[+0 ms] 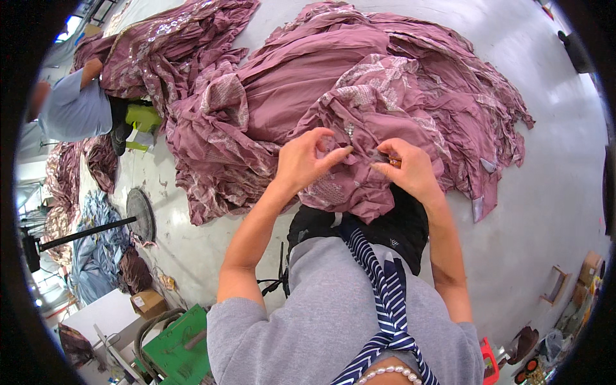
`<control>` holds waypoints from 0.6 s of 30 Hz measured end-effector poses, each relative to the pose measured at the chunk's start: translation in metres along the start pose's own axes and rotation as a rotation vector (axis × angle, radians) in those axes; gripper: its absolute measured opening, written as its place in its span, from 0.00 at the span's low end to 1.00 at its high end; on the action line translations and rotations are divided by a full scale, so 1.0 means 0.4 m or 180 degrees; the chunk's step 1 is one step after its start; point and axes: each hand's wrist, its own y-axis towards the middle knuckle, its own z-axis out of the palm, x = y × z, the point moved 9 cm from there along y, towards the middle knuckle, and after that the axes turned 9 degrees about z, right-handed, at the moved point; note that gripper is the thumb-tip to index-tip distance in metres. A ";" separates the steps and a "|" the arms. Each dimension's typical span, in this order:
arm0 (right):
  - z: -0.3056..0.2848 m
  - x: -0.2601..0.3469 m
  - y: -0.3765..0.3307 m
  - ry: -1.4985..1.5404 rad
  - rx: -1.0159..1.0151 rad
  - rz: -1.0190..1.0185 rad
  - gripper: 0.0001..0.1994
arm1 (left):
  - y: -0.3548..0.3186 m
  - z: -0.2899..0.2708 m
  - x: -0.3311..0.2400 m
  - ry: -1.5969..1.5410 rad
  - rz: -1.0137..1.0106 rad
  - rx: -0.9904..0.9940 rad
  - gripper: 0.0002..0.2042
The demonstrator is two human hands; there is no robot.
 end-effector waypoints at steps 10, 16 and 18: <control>-0.040 -0.019 -0.103 -0.0533 -0.0256 -0.0339 0.08 | -0.057 -0.044 0.124 -0.1249 -0.0476 -0.0593 0.06; -0.071 -0.009 -0.098 -0.0067 -0.0602 -0.0094 0.12 | -0.047 -0.083 0.096 -0.0674 -0.0212 -0.0819 0.06; -0.083 0.003 -0.068 -0.0009 -0.0847 -0.0195 0.12 | -0.022 -0.098 0.012 -0.0008 0.0376 -0.1058 0.07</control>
